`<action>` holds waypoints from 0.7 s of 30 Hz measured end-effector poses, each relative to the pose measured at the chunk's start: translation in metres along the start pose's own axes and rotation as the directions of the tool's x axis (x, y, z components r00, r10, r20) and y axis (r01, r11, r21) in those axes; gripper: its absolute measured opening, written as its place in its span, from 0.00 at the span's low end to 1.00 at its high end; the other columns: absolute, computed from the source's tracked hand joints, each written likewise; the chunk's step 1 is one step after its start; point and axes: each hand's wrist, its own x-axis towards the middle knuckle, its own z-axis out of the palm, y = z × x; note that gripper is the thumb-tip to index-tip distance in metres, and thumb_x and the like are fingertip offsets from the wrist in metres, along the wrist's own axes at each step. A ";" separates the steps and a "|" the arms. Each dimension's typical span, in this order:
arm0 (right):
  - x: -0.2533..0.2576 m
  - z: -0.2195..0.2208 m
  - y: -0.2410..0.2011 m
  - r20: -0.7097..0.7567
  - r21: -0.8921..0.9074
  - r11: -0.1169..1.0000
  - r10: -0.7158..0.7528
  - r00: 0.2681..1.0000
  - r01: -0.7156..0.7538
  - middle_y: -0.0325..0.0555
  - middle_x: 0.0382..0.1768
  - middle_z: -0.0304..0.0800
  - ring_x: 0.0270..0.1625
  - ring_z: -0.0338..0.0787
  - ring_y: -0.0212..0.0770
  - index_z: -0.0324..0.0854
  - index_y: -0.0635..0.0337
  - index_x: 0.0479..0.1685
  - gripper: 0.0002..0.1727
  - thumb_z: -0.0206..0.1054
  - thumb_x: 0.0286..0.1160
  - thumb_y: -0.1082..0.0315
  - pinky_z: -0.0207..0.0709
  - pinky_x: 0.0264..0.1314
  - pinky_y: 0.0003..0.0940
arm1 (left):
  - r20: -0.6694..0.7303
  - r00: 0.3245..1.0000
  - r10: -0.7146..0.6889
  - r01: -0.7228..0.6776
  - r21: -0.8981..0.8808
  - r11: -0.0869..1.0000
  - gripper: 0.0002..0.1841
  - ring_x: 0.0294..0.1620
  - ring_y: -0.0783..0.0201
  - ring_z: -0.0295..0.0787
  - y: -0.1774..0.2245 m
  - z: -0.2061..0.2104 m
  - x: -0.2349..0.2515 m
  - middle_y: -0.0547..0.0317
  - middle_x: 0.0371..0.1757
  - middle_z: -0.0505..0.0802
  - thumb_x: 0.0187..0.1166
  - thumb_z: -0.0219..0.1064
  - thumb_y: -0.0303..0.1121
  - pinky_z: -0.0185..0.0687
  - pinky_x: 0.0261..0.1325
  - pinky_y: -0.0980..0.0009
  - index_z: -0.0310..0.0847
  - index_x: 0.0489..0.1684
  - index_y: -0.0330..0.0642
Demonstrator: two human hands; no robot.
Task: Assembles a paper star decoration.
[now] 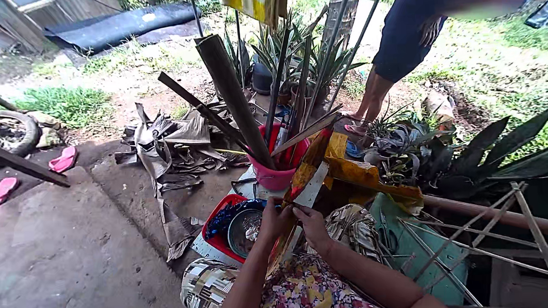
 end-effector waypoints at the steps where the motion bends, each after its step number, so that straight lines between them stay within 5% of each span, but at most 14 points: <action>1: -0.001 0.000 0.001 -0.004 0.000 1.000 -0.007 1.000 0.007 0.55 0.47 0.95 0.48 0.94 0.40 0.87 0.73 0.54 0.12 0.65 0.85 0.72 0.88 0.57 0.35 | -0.018 1.000 0.007 -0.007 0.003 1.000 0.21 0.42 0.65 0.93 -0.001 0.000 -0.001 0.50 0.52 0.91 0.77 0.73 0.33 0.90 0.51 0.68 0.74 0.62 0.32; 9: -0.006 -0.006 0.004 0.005 -0.136 0.984 -0.116 0.993 0.115 0.51 0.44 0.96 0.48 0.94 0.36 0.90 0.71 0.49 0.11 0.67 0.83 0.70 0.87 0.59 0.33 | -0.176 0.959 0.222 -0.195 0.158 0.968 0.14 0.41 0.69 0.93 -0.001 0.013 -0.008 0.55 0.45 0.95 0.77 0.72 0.34 0.90 0.51 0.70 0.86 0.54 0.35; 21: -0.006 -0.011 -0.011 0.058 -0.362 0.916 -0.164 0.985 0.174 0.42 0.33 0.94 0.37 0.89 0.30 0.94 0.60 0.43 0.17 0.67 0.83 0.55 0.83 0.49 0.34 | -0.286 0.886 0.365 -0.362 0.064 0.930 0.17 0.33 0.70 0.93 -0.011 0.016 -0.013 0.51 0.45 0.95 0.67 0.79 0.24 0.92 0.40 0.71 0.82 0.53 0.29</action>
